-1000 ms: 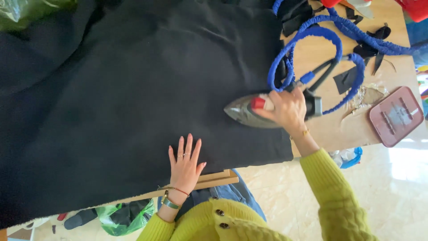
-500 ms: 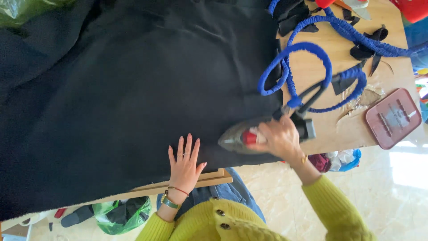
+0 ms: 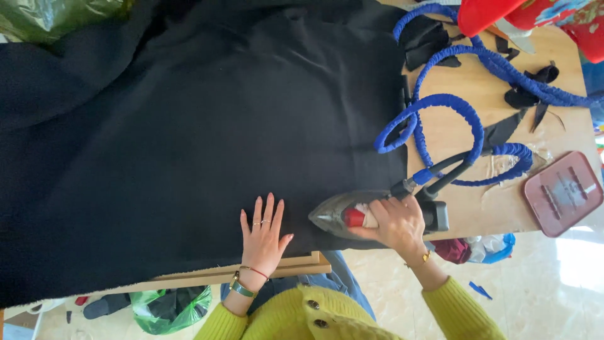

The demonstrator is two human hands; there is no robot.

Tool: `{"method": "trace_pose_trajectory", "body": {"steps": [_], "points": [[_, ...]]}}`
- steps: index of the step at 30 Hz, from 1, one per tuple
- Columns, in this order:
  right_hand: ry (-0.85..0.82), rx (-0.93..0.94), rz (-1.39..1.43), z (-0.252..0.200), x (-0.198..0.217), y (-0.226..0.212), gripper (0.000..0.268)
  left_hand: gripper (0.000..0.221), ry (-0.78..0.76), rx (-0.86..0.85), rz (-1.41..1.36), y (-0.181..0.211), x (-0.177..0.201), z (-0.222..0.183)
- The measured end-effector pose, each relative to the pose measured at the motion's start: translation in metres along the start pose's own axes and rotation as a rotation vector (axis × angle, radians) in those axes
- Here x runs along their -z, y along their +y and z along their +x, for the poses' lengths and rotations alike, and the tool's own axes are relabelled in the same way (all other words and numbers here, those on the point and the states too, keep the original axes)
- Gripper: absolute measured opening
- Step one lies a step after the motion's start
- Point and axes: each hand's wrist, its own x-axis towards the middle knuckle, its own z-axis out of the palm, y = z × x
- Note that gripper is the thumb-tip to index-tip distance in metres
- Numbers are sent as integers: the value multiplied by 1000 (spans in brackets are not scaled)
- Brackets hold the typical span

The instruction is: The person is ironing a large piece of black fabric on a workbench, smoothing it out and using a steam iron.

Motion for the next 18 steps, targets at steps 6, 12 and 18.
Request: {"method": "trace_pose_trajectory", "body": {"steps": [6, 12, 18], "points": [[-117, -87, -212, 93, -6, 9, 69, 90, 71, -69, 33, -5, 16, 1], [115, -134, -269, 183, -22, 15, 66, 96, 142, -82, 0, -9, 15, -9], [181, -224, -302, 242, -68, 36, 66, 97, 152, -94, -81, -25, 13, -28]]}}
